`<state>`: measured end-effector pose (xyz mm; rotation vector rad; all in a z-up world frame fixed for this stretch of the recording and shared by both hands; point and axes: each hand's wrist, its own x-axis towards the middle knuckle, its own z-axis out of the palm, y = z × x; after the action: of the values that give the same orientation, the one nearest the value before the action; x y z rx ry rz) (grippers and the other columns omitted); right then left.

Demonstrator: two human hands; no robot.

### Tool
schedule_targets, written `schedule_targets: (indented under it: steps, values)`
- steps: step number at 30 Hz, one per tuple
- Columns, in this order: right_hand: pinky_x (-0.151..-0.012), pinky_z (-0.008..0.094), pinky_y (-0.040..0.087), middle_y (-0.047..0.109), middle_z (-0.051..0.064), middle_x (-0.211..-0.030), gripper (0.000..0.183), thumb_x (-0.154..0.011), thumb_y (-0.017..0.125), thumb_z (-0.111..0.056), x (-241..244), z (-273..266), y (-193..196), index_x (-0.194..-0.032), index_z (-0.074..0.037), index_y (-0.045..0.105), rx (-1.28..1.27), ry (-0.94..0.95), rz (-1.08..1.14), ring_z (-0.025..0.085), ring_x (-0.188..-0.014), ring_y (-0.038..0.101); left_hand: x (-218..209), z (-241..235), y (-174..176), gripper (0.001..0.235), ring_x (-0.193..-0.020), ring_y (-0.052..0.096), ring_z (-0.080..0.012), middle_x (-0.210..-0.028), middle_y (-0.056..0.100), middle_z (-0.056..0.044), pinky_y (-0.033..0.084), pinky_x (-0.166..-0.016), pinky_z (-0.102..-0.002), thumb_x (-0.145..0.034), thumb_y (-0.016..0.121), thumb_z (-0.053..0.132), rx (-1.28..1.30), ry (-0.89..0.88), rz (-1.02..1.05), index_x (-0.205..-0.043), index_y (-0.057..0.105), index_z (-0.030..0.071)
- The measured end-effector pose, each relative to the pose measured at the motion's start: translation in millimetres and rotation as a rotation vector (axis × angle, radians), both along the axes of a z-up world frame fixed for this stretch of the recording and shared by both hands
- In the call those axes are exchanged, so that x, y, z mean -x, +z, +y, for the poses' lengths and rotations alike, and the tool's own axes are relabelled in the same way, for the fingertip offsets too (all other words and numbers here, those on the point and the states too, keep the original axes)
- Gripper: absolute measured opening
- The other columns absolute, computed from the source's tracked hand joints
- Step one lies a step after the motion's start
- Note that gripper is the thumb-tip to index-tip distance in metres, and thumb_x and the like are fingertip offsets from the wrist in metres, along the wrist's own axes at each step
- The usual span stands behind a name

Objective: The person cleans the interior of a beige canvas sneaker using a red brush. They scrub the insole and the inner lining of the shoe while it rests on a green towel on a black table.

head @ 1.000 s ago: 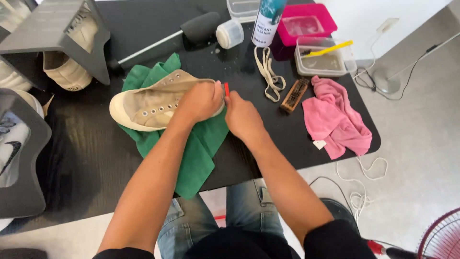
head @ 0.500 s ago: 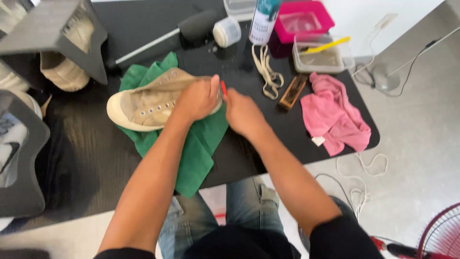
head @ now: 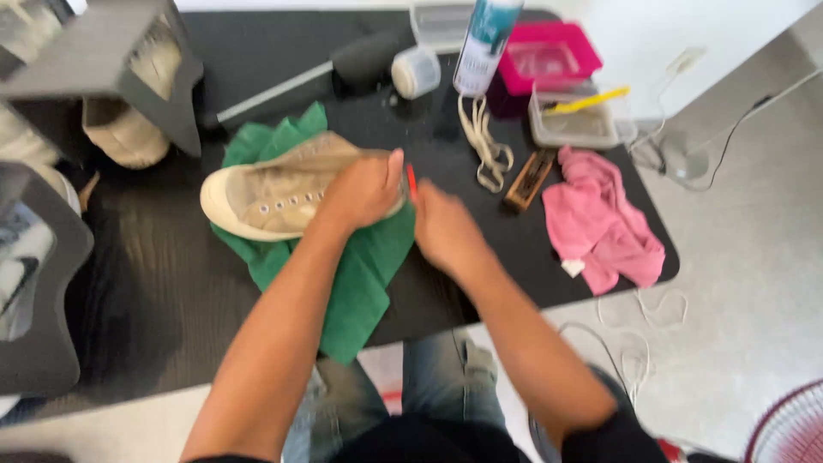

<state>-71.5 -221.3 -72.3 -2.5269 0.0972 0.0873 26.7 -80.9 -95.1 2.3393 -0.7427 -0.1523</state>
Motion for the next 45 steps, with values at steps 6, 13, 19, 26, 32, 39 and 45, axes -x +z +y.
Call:
schedule_targets:
  steps: [6,13,19,26,32,39,45]
  values:
    - [-0.080,0.058,0.057,0.073,0.030,-0.092,0.044,-0.109,0.029,-0.034,32,14,22,-0.102,-0.004,0.062,-0.103,-0.058,0.104,0.049,-0.093,0.072,10,4,15,0.070,-0.087,0.073,-0.0465,-0.081,0.074,-0.025,0.058,-0.080,-0.056,-0.109,0.022,0.039,0.037,0.093,0.085,-0.079,0.072,-0.001]
    - [-0.078,0.061,0.053,0.070,0.030,-0.090,0.040,-0.109,0.032,-0.032,2,7,14,-0.101,-0.004,0.059,-0.074,-0.042,-0.026,0.053,-0.095,0.068,4,8,7,0.074,-0.094,0.070,-0.0494,-0.083,0.072,-0.028,0.053,-0.079,-0.062,-0.108,0.023,0.046,0.079,0.058,0.092,-0.079,0.071,-0.003]
    - [-0.078,0.064,0.052,0.069,0.032,-0.088,0.039,-0.108,0.034,-0.032,-1,0,7,-0.101,-0.003,0.059,-0.010,0.025,0.006,0.054,-0.096,0.068,2,8,-9,0.072,-0.069,0.068,-0.0450,-0.064,0.064,-0.026,0.051,-0.062,-0.053,-0.111,0.026,0.038,0.155,0.048,0.072,-0.064,0.062,-0.002]
    - [-0.070,0.054,0.057,0.070,0.029,-0.082,0.040,-0.108,0.030,-0.031,9,6,17,-0.096,-0.004,0.058,-0.053,-0.050,0.052,0.047,-0.082,0.072,-13,9,-26,0.066,-0.063,0.063,-0.0392,-0.060,0.061,-0.021,0.048,-0.062,-0.048,-0.112,0.029,0.034,0.235,0.077,0.049,-0.063,0.060,0.002]
    - [-0.070,0.058,0.053,0.068,0.032,-0.081,0.036,-0.108,0.031,-0.026,16,14,24,-0.101,-0.003,0.057,-0.030,-0.057,0.021,0.052,-0.084,0.069,-25,17,-16,0.052,-0.069,0.063,-0.0408,-0.067,0.063,-0.024,0.050,-0.069,-0.048,-0.111,0.035,0.025,0.270,0.028,0.039,-0.073,0.060,-0.001]
    - [-0.072,0.059,0.053,0.067,0.033,-0.084,0.037,-0.108,0.029,-0.028,12,14,36,-0.105,-0.003,0.056,0.016,-0.032,0.056,0.054,-0.087,0.069,-47,34,-39,0.024,-0.093,0.070,-0.0372,-0.093,0.074,-0.020,0.053,-0.083,-0.049,-0.087,0.062,0.021,0.138,-0.154,0.209,-0.097,0.072,0.002]
    - [-0.072,0.062,0.053,0.066,0.034,-0.083,0.037,-0.108,0.031,-0.031,-7,15,31,-0.102,-0.004,0.055,0.062,-0.018,0.016,0.056,-0.088,0.067,-51,28,-31,0.024,-0.085,0.071,-0.0425,-0.082,0.073,-0.023,0.054,-0.076,-0.050,-0.085,0.066,0.017,0.069,-0.112,0.096,-0.094,0.074,-0.004]
